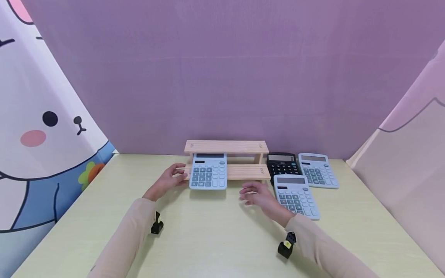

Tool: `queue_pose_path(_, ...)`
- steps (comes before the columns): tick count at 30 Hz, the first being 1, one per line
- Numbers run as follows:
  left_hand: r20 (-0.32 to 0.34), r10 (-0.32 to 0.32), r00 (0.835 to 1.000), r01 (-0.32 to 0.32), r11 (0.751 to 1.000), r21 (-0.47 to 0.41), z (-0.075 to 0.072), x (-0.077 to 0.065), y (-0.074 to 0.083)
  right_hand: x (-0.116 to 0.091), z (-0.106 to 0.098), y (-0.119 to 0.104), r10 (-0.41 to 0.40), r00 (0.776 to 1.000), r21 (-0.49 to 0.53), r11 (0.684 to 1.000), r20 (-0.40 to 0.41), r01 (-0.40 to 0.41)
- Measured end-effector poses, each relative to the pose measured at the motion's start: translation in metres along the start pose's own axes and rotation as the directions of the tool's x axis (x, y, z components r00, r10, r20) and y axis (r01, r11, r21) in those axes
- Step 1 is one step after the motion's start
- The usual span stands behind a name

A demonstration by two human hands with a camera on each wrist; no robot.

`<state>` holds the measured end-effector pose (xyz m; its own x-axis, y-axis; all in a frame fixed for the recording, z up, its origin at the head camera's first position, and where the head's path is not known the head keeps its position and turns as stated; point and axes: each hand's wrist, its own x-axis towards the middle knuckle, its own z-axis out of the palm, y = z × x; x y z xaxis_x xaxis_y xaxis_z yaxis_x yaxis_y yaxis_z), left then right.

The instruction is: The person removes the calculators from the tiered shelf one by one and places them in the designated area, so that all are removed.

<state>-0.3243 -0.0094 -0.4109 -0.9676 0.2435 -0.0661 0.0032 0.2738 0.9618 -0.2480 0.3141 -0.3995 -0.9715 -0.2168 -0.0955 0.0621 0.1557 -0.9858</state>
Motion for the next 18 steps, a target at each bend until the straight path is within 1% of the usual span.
queue_pose_path(4,0.000,-0.005,1.000,0.005,1.000,0.007,0.000,-0.002,0.002,0.006,0.010,-0.004,0.013,1.000,0.045,0.999,-0.007,-0.012)
queue_pose_path(11,0.001,-0.024,1.000,0.024,0.999,0.022,-0.001,-0.001,0.001,0.015,0.024,-0.006,0.004,1.000,0.105,0.994,-0.002,-0.004)
queue_pose_path(18,-0.002,-0.036,0.999,0.036,0.999,0.025,0.000,0.000,0.002,0.021,0.034,-0.006,-0.005,1.000,0.158,0.987,0.019,0.002)
